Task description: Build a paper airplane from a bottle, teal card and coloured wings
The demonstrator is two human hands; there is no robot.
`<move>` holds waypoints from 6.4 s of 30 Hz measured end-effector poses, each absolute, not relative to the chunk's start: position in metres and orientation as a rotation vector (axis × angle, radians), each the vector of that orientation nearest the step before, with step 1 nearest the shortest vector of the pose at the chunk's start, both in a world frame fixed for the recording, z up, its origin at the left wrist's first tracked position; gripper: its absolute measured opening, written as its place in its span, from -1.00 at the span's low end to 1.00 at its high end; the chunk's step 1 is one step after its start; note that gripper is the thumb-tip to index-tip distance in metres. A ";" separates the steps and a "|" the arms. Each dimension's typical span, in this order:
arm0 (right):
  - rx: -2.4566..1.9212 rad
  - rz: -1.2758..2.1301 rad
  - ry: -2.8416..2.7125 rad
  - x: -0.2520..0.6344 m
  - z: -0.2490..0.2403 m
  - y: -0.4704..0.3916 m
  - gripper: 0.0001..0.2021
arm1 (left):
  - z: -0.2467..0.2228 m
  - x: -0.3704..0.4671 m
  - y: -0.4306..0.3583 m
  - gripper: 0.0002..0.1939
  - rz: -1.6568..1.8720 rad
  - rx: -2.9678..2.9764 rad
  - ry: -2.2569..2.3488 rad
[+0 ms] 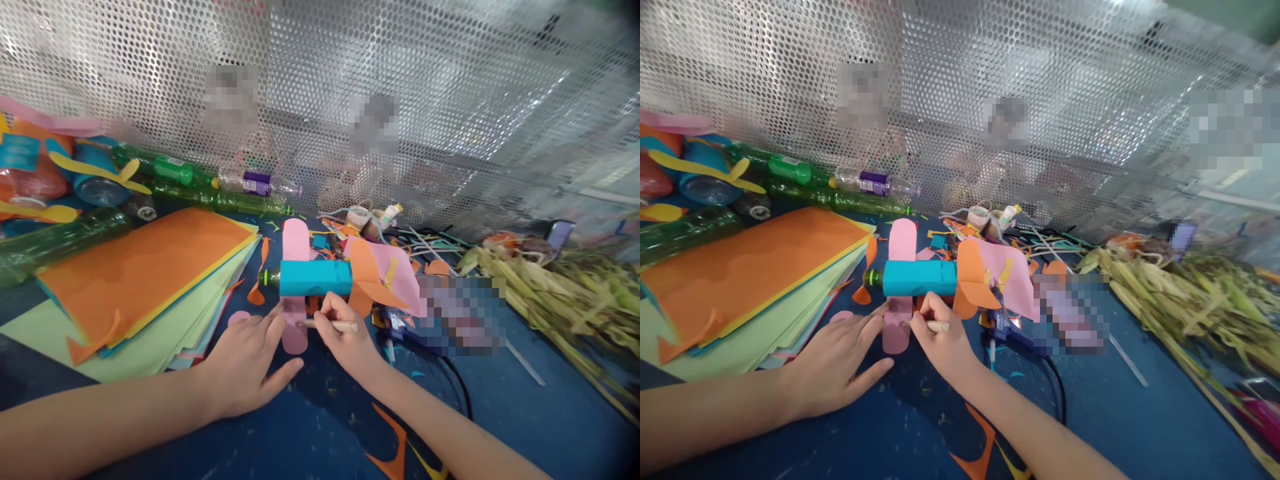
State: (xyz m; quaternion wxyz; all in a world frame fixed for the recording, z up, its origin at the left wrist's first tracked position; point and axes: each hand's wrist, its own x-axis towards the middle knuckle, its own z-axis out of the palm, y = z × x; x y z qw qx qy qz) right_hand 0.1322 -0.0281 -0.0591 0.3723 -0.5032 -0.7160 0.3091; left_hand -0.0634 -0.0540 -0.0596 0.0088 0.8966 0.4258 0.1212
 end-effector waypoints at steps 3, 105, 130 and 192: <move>-1.258 0.872 -1.830 0.131 -0.063 -0.027 -0.78 | -0.061 -0.064 -0.054 -0.40 0.400 2.812 1.331; -1.175 1.070 -1.583 0.132 -0.066 -0.022 -0.81 | -0.058 -0.063 -0.052 -0.57 0.391 2.790 1.352; -1.255 0.944 -1.648 0.133 -0.066 -0.020 -0.77 | -0.055 -0.065 -0.049 -0.71 0.379 2.709 1.307; -1.282 0.918 -1.665 0.132 -0.063 -0.021 -0.76 | -0.055 -0.065 -0.049 -0.70 0.413 2.712 1.310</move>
